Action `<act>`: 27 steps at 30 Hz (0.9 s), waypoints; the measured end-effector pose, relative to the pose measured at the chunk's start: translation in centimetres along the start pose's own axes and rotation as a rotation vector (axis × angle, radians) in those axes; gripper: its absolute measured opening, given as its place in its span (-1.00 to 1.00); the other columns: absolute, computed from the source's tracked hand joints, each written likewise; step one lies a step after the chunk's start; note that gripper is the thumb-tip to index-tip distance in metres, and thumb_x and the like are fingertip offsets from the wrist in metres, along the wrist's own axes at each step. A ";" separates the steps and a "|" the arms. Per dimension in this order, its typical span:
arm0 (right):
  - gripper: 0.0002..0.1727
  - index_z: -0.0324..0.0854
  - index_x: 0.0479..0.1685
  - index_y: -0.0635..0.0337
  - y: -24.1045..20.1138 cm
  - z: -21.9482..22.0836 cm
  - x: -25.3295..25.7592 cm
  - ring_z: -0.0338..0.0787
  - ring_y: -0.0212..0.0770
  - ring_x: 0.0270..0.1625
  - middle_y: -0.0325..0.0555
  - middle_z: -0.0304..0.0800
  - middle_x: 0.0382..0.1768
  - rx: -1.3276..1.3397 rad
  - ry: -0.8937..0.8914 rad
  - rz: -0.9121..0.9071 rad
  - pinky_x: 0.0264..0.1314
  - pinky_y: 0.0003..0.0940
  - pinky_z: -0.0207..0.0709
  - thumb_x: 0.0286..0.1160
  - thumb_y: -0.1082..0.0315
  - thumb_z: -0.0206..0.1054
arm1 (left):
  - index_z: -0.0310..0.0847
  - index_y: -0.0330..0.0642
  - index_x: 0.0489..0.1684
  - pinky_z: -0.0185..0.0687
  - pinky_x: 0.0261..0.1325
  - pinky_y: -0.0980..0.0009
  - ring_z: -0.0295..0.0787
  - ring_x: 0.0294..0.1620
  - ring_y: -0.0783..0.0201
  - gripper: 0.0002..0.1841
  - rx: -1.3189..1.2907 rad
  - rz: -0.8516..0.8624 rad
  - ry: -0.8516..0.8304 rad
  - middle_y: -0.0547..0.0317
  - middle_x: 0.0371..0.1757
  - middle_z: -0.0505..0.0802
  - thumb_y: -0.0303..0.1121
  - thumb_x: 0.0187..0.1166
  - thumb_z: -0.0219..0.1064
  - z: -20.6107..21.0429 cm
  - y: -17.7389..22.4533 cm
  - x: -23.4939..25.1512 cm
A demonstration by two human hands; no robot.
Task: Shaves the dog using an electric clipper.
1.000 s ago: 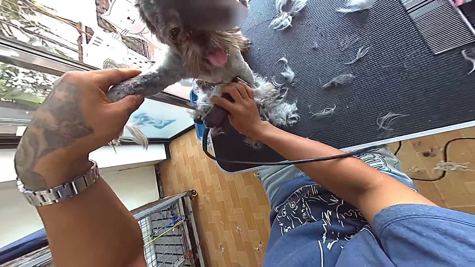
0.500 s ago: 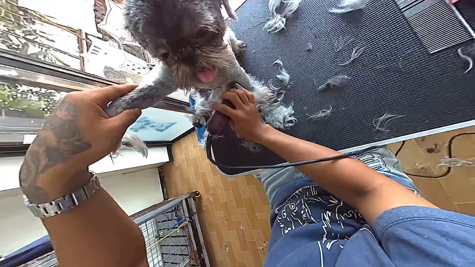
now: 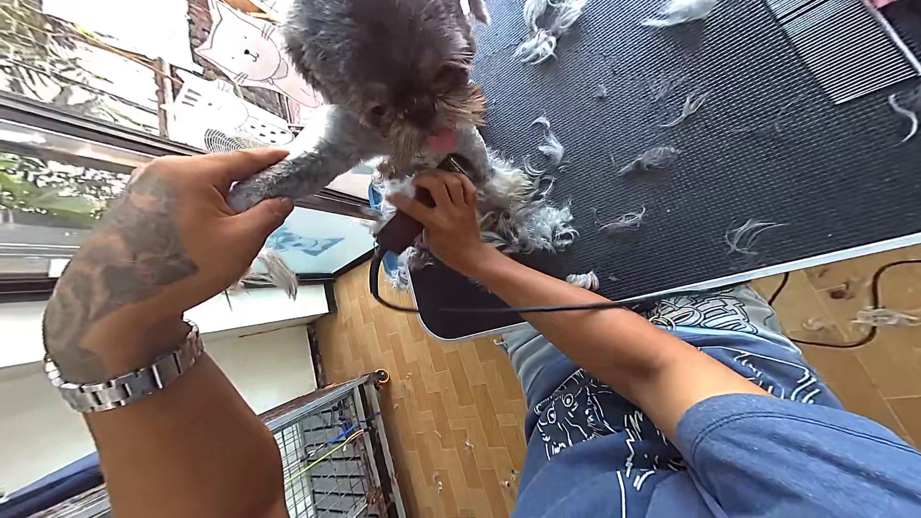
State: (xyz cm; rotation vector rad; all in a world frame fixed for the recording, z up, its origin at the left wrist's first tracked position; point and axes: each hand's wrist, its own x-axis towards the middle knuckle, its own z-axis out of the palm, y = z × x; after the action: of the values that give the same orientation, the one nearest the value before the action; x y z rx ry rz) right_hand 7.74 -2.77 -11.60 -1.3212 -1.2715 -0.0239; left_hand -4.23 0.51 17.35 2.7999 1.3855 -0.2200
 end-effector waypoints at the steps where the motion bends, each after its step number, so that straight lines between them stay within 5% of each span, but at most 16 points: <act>1: -0.32 0.82 0.20 -0.42 0.5 0.9 0.3 0.64 0.13 0.41 -0.05 0.80 0.20 -0.022 -0.004 0.042 0.53 0.17 0.31 0.14 0.63 0.40 | 0.65 0.19 0.45 0.56 -0.38 -0.05 0.70 -0.46 0.10 -0.60 0.010 0.007 0.005 -0.03 -0.15 0.85 -0.10 0.66 0.24 -0.1 0.4 0.0; 4: -0.26 0.79 0.27 -0.43 0.4 2.0 1.0 0.62 0.20 0.42 0.01 0.79 0.22 -0.042 -0.043 0.155 0.52 0.26 0.29 0.10 0.65 0.37 | 0.64 0.09 0.47 0.54 -0.32 -0.10 0.72 -0.41 0.02 -0.61 0.013 0.021 -0.018 -0.11 -0.14 0.84 -0.23 0.69 0.24 -0.4 1.7 0.2; 11: -0.28 0.82 0.20 -0.45 -1.0 0.4 0.5 0.65 0.13 0.37 -0.05 0.80 0.19 -0.002 0.012 0.046 0.54 0.18 0.26 0.08 0.64 0.43 | 0.59 0.08 0.54 0.44 -0.52 -0.01 0.54 -0.64 0.11 -0.59 -0.012 -0.054 -0.057 -0.08 -0.32 0.79 -0.20 0.75 0.20 0.0 1.3 0.2; 17: -0.25 0.83 0.20 -0.42 0.2 3.1 1.0 0.66 0.28 0.34 0.10 0.81 0.18 -0.083 -0.034 0.204 0.46 0.29 0.32 -0.03 0.65 0.42 | 0.51 0.00 0.63 0.53 -0.27 -0.18 0.70 -0.39 -0.10 -0.56 -0.020 -0.099 -0.081 -0.24 -0.12 0.83 -0.28 0.79 0.16 0.8 1.2 0.1; 23: -0.30 0.79 0.26 -0.49 -1.5 -1.3 -1.1 0.63 0.10 0.44 -0.07 0.79 0.25 0.012 -0.133 -0.062 0.60 0.18 0.27 0.19 0.60 0.48 | 0.59 -0.01 0.55 0.51 -0.32 -0.09 0.64 -0.45 0.03 -0.59 -0.082 -0.170 -0.071 -0.17 -0.19 0.82 -0.29 0.76 0.17 1.1 -0.9 1.1; 27: -0.29 0.81 0.23 -0.49 -1.1 -0.5 -0.5 0.71 0.11 0.25 -0.02 0.83 0.09 -0.019 -0.046 -0.035 0.48 0.15 0.31 0.13 0.60 0.49 | 0.67 -0.01 0.46 0.49 -0.35 0.03 0.57 -0.50 0.17 -0.62 -0.097 -0.197 -0.034 -0.10 -0.21 0.83 -0.21 0.72 0.25 1.1 -0.9 0.9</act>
State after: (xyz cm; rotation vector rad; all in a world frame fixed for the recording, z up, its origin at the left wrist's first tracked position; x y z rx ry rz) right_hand 7.11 -3.83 -11.08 -1.3223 -1.3358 -0.0304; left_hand -4.52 1.71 16.20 2.5713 1.6179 -0.1956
